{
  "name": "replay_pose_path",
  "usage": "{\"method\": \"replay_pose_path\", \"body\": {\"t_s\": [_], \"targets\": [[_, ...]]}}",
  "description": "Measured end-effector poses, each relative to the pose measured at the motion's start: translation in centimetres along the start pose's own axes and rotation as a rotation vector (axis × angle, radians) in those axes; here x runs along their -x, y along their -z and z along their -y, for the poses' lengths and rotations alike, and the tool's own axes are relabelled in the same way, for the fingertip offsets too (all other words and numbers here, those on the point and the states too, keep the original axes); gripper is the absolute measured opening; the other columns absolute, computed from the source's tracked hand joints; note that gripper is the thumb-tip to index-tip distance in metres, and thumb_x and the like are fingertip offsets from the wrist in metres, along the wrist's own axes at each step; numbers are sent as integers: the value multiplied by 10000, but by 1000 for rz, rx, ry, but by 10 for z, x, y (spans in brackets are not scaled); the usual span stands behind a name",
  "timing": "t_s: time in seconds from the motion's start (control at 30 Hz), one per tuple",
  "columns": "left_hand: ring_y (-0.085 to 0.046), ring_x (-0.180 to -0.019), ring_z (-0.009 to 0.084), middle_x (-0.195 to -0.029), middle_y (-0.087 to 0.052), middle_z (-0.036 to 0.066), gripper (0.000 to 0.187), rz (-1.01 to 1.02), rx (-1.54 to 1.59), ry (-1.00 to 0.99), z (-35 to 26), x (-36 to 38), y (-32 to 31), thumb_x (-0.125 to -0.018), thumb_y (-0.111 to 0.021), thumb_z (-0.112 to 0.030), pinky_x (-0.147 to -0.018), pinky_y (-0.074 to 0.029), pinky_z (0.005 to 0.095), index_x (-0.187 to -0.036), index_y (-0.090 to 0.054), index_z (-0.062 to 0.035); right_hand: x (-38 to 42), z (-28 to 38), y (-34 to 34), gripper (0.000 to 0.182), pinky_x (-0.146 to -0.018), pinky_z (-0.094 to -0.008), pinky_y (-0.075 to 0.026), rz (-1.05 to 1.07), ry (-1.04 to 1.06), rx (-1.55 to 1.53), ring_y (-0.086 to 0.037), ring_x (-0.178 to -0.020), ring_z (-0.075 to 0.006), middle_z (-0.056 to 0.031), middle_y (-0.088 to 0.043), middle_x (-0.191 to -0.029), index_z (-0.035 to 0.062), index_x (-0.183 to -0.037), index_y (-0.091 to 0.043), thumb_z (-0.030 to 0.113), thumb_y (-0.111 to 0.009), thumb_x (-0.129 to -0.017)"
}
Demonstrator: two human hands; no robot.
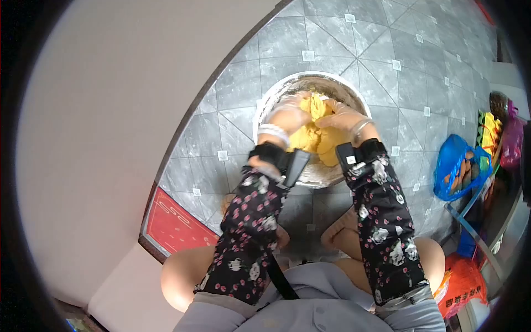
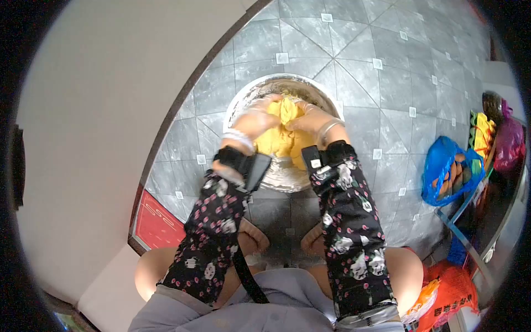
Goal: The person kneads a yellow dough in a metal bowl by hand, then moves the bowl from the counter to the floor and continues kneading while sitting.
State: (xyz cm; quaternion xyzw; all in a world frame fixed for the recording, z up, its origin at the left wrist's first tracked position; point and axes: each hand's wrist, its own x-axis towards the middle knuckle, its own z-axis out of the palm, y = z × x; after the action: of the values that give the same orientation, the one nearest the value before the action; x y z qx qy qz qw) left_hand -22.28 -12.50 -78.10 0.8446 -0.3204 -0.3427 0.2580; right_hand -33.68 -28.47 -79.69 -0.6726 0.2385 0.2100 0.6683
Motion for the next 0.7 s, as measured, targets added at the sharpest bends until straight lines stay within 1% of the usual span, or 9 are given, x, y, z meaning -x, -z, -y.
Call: {"method": "replay_pose_path", "body": {"t_s": [0.1,0.17,0.23,0.27,0.37,0.4,0.5,0.63,0.7], "targets": [[-549,-1156,260,-1317,-518,185,587,-1,622,-36,-12,60,18,-828,-666,-276,-1028,-396,349,-1350,-478,-85,56,17,-12,644,-886,-334,-458,52,-209,-388,-589,-1026,-185,-69,-620,-1174,73,-1370,-443,217,-728,-811],[-526,-1188,260,-1360,-489,163,600,-78,962,114,-35,97,29,-847,-658,-271,-1052,-376,354,-1364,-449,-50,70,17,-18,633,-883,-359,-458,25,-126,-58,-582,-1026,-194,-99,-604,-1208,39,-1387,-418,274,-682,-862],[-482,-1238,263,-1367,-486,157,641,-297,576,506,-51,116,21,-871,-644,-311,-1081,-345,362,-1383,-400,-13,50,-10,-9,626,-886,-360,-458,91,67,253,-578,-1039,-203,-115,-579,-1253,38,-1399,-402,298,-652,-887],[-423,-1298,254,-1387,-467,157,649,-336,588,724,-75,125,16,-902,-601,-354,-1090,-320,331,-1388,-373,13,55,0,-27,547,-972,-332,-426,-209,3,2,-556,-1137,-290,-222,-562,-1265,-25,-1337,-468,228,-635,-882],[-385,-1325,302,-1423,-421,161,678,-450,1100,640,28,106,-69,-907,-568,-441,-1106,-276,433,-1398,-370,-17,42,34,-33,444,-956,-341,-429,-211,-18,181,-561,-1137,-304,-219,-598,-1212,-38,-1247,-553,256,-573,-915],[-337,-1348,324,-1464,-365,138,734,-393,1356,648,-14,118,-41,-874,-604,-483,-1078,-233,572,-1421,-345,-68,31,35,-36,429,-940,-344,-432,-216,-19,149,-568,-1102,-294,-209,-607,-1191,-29,-1221,-570,274,-558,-919],[-287,-1368,341,-1479,-336,126,792,-473,1307,742,-8,96,-45,-843,-626,-532,-1031,-202,669,-1443,-314,-120,-7,27,-47,411,-894,-351,-442,-230,-30,52,-591,-997,-266,-178,-631,-1130,-4,-1143,-622,330,-514,-930],[-404,-1289,311,-1414,-411,115,731,-472,1461,659,2,97,-40,-854,-592,-568,-978,-293,652,-1404,-362,-145,8,49,-75,392,-806,-313,-440,-203,-179,-278,-573,-826,-185,-91,-647,-945,31,-931,-680,386,-514,-923],[-484,-1192,269,-1306,-485,97,584,-464,1465,430,10,95,-36,-871,-624,-398,-955,-378,536,-1353,-402,-155,16,48,-72,417,-752,-291,-435,-134,-101,-342,-552,-798,-145,-44,-628,-858,36,-873,-678,415,-510,-918]]}}
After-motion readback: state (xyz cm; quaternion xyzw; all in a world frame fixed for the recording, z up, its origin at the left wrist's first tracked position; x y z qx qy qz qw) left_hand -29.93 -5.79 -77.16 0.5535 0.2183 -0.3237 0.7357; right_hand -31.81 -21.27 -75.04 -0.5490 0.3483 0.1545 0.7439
